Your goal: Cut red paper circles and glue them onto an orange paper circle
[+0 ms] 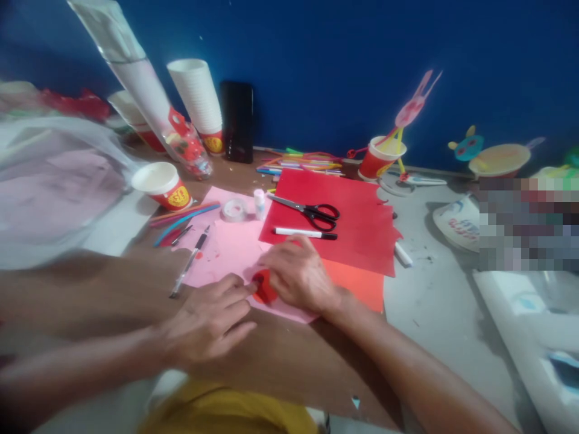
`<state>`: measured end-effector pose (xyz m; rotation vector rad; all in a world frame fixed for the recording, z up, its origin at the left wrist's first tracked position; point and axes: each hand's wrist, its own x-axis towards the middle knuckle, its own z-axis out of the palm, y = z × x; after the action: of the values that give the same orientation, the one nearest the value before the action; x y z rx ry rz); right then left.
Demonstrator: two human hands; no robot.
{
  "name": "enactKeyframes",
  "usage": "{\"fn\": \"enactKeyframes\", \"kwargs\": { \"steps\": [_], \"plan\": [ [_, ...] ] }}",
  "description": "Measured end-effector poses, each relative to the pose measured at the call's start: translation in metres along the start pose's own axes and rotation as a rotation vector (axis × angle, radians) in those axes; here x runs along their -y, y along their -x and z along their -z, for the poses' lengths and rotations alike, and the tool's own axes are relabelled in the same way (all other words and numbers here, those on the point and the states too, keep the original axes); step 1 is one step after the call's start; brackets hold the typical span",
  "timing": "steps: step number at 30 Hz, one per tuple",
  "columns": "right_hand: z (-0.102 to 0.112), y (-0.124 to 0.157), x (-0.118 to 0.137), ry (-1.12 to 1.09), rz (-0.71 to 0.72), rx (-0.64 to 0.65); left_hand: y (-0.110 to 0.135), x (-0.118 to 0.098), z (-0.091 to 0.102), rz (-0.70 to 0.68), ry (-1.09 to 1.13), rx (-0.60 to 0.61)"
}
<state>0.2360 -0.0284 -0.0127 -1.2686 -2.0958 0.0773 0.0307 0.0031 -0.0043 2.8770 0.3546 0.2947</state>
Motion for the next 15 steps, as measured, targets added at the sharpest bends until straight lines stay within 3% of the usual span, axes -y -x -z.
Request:
{"fn": "enactKeyframes", "kwargs": {
  "steps": [3, 5, 10, 15],
  "plan": [
    [0.013, -0.005, -0.004, 0.006, -0.163, -0.153, 0.001, 0.0, -0.001, -0.002, -0.006, -0.012],
    [0.02, -0.008, -0.007, 0.036, -0.198, -0.205, 0.001, 0.001, -0.001, -0.002, -0.006, -0.02],
    [0.024, -0.008, -0.021, 0.207, -0.207, -0.147, -0.002, 0.0, -0.001, -0.025, -0.029, -0.049],
    [0.021, -0.004, -0.032, 0.314, -0.272, -0.083, 0.001, -0.002, -0.006, 0.022, -0.042, 0.002]
  ]
}}
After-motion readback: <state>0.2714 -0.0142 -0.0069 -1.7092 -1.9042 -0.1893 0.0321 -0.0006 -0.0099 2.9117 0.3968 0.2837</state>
